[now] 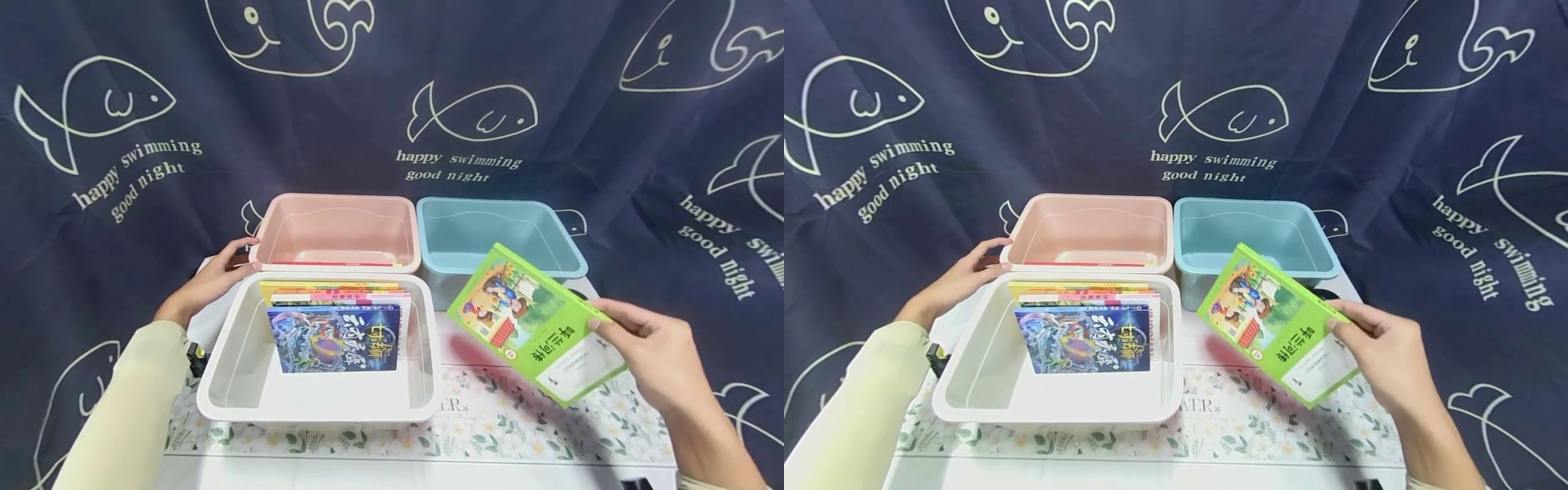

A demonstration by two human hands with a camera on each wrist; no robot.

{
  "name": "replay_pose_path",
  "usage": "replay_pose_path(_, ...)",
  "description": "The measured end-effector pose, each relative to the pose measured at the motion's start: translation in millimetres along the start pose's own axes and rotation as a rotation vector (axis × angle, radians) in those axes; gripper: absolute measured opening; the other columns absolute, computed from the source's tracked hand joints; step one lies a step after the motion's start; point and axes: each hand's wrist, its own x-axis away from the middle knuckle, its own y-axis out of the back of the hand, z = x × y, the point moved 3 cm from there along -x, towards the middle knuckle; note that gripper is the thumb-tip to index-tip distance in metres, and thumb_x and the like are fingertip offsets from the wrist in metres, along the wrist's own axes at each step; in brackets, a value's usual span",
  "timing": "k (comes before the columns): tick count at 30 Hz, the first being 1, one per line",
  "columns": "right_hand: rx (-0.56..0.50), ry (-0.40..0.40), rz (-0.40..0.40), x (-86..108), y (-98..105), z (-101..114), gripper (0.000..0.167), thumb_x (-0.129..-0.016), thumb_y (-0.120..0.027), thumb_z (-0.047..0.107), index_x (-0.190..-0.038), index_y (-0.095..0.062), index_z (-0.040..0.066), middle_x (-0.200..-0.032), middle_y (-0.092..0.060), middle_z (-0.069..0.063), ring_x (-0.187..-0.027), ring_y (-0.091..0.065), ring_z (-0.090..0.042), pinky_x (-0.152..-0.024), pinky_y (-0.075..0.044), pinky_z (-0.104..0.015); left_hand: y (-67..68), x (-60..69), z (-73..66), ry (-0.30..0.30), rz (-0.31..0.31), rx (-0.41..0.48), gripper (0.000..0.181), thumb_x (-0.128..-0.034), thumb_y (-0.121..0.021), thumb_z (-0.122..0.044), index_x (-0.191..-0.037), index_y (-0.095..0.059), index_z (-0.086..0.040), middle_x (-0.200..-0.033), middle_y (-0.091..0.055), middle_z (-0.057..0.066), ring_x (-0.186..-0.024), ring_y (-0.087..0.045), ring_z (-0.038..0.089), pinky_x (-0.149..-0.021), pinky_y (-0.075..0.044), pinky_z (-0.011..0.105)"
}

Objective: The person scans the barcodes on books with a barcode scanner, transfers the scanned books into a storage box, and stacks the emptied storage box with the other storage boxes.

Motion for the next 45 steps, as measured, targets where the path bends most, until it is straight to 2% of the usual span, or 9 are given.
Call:
replay_pose_path(5,-0.005,0.068,-0.002,-16.1,2.2,33.2,0.027,-0.096,-0.074,0.017,-0.122,-0.075,0.009,-0.080,-0.076,0.025,-0.065,-0.072,-0.003,-0.054,-0.056,-0.023,-1.1,-1.0,0.2,0.000,-0.005,0.001,0.072,-0.1072,-0.055,-0.037,-0.165,-0.015,-0.021,-0.161,-0.036,0.029,-0.145,-0.042,0.047,-0.114,-0.038,0.066)
replay_pose_path(9,-0.062,0.124,0.003,-33.8,0.5,57.8,0.023,-0.096,-0.074,0.012,-0.118,-0.077,0.009,-0.080,-0.077,0.022,-0.066,-0.074,-0.004,-0.054,-0.057,-0.024,-0.9,-1.0,-0.5,0.002,-0.003,0.006,0.073,-0.1071,-0.055,-0.037,-0.165,-0.015,-0.022,-0.160,-0.036,0.030,-0.144,-0.043,0.047,-0.114,-0.038,0.066)
replay_pose_path(12,-0.091,0.158,0.016,-47.7,-4.2,74.5,0.021,-0.095,-0.074,0.009,-0.116,-0.078,0.009,-0.082,-0.077,0.021,-0.067,-0.074,-0.004,-0.055,-0.058,-0.024,-0.6,-0.6,-1.3,0.007,-0.002,0.005,0.073,-0.1068,-0.055,-0.039,-0.165,-0.014,-0.022,-0.160,-0.036,0.030,-0.143,-0.044,0.048,-0.113,-0.039,0.066)
replay_pose_path(17,-0.064,0.196,0.025,-67.3,-17.1,100.7,0.024,-0.095,-0.074,0.014,-0.118,-0.076,0.006,-0.082,-0.076,0.026,-0.069,-0.074,-0.003,-0.058,-0.058,-0.023,-0.4,0.8,-1.8,0.007,-0.004,-0.004,0.074,-0.1064,-0.056,-0.041,-0.165,-0.015,-0.023,-0.159,-0.038,0.029,-0.141,-0.045,0.047,-0.112,-0.041,0.065)
replay_pose_path(25,-0.168,0.276,0.084,-97.5,-51.8,137.1,0.025,-0.094,-0.073,0.010,-0.119,-0.077,0.007,-0.085,-0.078,0.021,-0.071,-0.075,-0.005,-0.060,-0.058,-0.023,-0.8,1.6,0.6,-0.005,-0.010,-0.016,0.073,-0.1065,-0.055,-0.042,-0.165,-0.016,-0.022,-0.156,-0.043,0.027,-0.138,-0.049,0.043,-0.108,-0.045,0.057)
replay_pose_path(31,-0.185,0.315,0.145,-117.8,-79.7,161.2,0.025,-0.094,-0.073,0.011,-0.118,-0.077,0.010,-0.087,-0.079,0.014,-0.070,-0.076,-0.010,-0.057,-0.059,-0.028,-1.2,0.4,0.8,0.003,-0.008,-0.010,0.074,-0.1068,-0.054,-0.044,-0.165,-0.013,-0.023,-0.156,-0.041,0.029,-0.139,-0.046,0.045,-0.110,-0.043,0.063)
replay_pose_path(36,-0.236,0.370,0.182,-135.5,-104.6,178.4,0.024,-0.092,-0.071,0.007,-0.115,-0.078,0.006,-0.091,-0.081,0.002,-0.072,-0.076,-0.013,-0.060,-0.061,-0.029,-0.1,0.6,0.1,0.011,-0.006,0.000,0.076,-0.1060,-0.054,-0.046,-0.165,-0.013,-0.025,-0.157,-0.039,0.029,-0.141,-0.044,0.047,-0.113,-0.038,0.067)
replay_pose_path(41,-0.290,0.419,0.230,-150.5,-130.9,189.1,0.025,-0.092,-0.069,0.004,-0.115,-0.077,0.004,-0.103,-0.080,-0.014,-0.073,-0.077,-0.015,-0.060,-0.061,-0.029,0.1,-0.5,1.4,0.032,0.005,0.006,0.077,-0.1049,-0.055,-0.049,-0.166,-0.013,-0.028,-0.158,-0.039,0.028,-0.142,-0.044,0.047,-0.114,-0.037,0.068)
replay_pose_path(45,-0.321,0.437,0.267,-159.8,-152.1,195.1,0.025,-0.092,-0.068,0.003,-0.116,-0.077,0.005,-0.108,-0.078,-0.019,-0.075,-0.077,-0.018,-0.063,-0.062,-0.033,-0.2,-0.2,1.8,0.030,0.006,0.010,0.077,-0.1047,-0.056,-0.049,-0.165,-0.013,-0.028,-0.158,-0.038,0.028,-0.142,-0.044,0.047,-0.113,-0.037,0.069)
